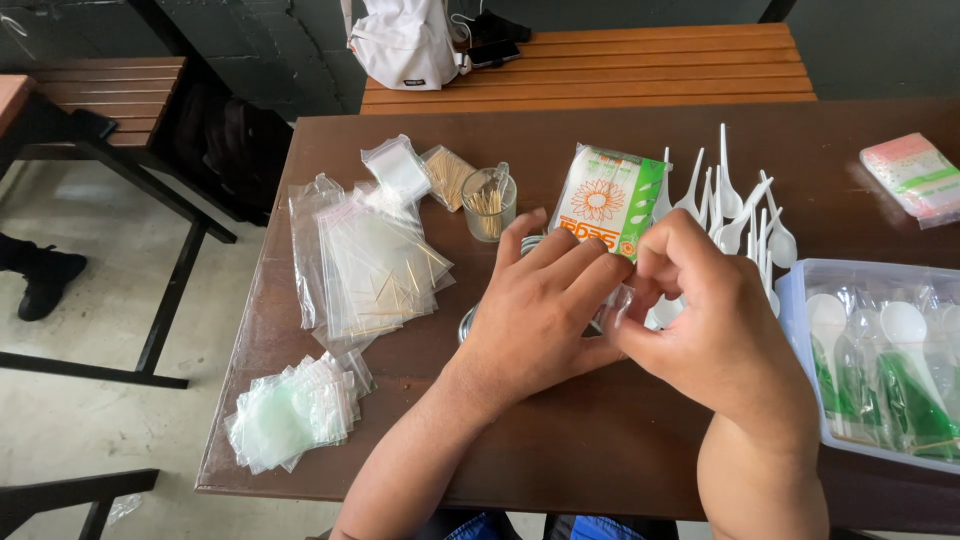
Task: The person scoops green liquid from a glass jar using a metal spoon and transfers it into small clear plastic bags. They seal each bag and place it into a plastic container. The process is repeated multiple times.
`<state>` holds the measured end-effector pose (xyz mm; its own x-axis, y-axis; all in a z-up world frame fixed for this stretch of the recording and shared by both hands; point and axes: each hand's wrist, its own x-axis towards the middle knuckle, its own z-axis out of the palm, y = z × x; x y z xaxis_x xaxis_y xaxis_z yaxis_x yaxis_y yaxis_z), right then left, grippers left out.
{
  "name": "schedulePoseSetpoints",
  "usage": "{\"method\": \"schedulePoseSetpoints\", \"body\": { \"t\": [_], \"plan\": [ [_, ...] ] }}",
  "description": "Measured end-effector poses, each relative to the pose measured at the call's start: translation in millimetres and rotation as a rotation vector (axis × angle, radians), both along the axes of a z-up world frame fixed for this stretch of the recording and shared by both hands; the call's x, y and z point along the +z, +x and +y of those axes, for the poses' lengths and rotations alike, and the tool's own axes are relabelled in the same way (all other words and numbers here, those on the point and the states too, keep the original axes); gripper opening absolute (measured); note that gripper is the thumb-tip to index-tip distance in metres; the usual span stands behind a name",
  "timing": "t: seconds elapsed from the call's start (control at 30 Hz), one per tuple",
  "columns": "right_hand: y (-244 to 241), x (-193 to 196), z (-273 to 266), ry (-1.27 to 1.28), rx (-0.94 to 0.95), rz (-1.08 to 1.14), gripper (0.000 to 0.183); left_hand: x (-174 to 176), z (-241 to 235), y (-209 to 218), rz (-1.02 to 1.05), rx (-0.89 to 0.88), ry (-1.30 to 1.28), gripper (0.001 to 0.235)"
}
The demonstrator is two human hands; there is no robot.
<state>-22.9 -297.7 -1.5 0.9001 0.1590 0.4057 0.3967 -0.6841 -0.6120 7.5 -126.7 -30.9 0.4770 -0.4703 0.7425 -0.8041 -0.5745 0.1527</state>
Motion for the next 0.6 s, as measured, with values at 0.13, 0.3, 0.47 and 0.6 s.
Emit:
{"method": "schedulePoseSetpoints", "body": {
  "t": [0.13, 0.3, 0.47, 0.6],
  "plan": [
    [1.9, 1.0, 3.1, 0.064, -0.039, 0.21, 0.042, -8.2, -0.4, 0.6, 0.008, -0.072, -0.003, 0.034],
    [3.3, 3.6, 2.8, 0.031, 0.07, 0.189, 0.031, -12.3, 5.6, -7.9, 0.006, -0.053, -0.01, 0.039],
    [2.7, -1.6, 19.2, 0.003, 0.17, 0.247, 0.038, -16.9, 21.7, -22.4, -0.012, -0.035, -0.001, 0.048],
    [-2.1, -8.3, 34.4, 0.062, 0.222, 0.255, 0.036, -23.5, 35.1, -37.4, 0.055, -0.032, -0.041, 0.041]
  ]
}}
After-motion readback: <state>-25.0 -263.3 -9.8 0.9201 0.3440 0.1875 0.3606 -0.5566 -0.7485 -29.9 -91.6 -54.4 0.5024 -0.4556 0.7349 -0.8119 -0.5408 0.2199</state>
